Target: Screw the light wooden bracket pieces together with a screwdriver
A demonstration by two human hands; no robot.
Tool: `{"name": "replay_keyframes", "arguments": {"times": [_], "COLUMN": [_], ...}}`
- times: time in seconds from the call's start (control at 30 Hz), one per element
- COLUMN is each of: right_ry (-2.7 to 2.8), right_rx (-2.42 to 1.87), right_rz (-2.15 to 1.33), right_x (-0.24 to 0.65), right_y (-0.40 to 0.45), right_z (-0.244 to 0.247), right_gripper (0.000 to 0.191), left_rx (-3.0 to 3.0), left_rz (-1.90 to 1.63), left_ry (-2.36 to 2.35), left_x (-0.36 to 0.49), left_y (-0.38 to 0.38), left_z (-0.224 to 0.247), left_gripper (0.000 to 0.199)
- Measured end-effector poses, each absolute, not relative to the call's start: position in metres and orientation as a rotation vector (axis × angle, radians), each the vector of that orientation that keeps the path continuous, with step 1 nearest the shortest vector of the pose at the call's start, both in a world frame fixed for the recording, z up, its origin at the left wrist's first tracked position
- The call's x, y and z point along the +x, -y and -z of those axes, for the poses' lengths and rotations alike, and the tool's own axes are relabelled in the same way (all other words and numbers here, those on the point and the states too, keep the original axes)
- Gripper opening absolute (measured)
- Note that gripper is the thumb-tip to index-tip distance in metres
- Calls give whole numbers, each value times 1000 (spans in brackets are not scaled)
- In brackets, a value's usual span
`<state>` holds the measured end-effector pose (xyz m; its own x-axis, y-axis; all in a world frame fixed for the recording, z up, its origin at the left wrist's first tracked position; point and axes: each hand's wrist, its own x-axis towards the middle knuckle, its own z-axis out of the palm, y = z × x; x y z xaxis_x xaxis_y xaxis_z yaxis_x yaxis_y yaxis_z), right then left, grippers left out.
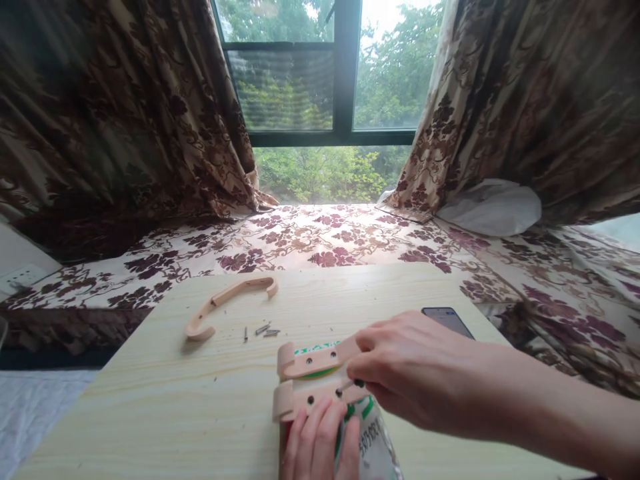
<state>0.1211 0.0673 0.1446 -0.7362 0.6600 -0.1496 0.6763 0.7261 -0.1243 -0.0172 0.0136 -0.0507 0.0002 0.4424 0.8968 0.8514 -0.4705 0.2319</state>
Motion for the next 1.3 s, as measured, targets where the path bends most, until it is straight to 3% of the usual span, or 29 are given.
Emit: {"name": "replay_keyframes", "arguments": {"times": [0.1,0.23,0.33,0.93,1.17,1.3], "right_ry": [-2865,-2836,-2803,-2946,-2927,-2868], "right_rx": [981,843,796,667,592,690], "right_rz": [150,38,-21,-5,76,101], "right_x": [117,106,96,83,78,80], "right_y": [-69,-68,-68,-87,-92,-94], "right_z": [-146,-156,-162,-160,-154,-152], "right_gripper": [20,18,18,8,12,12], "left_rx": [-1985,-2230,-2048,-2014,-2143,-2103], "left_rz": [1386,993,1349,1414,1128,1168], "left_ry": [1300,1029,1271,1442,1314,1340], "left_x": [-29,-41,-35,-19,-35,-32], "left_y": [-11,-10,-7,1,0,-1], "left_z": [44,29,26,43,44,47], "left_gripper": [41,26,27,24,29,28]}}
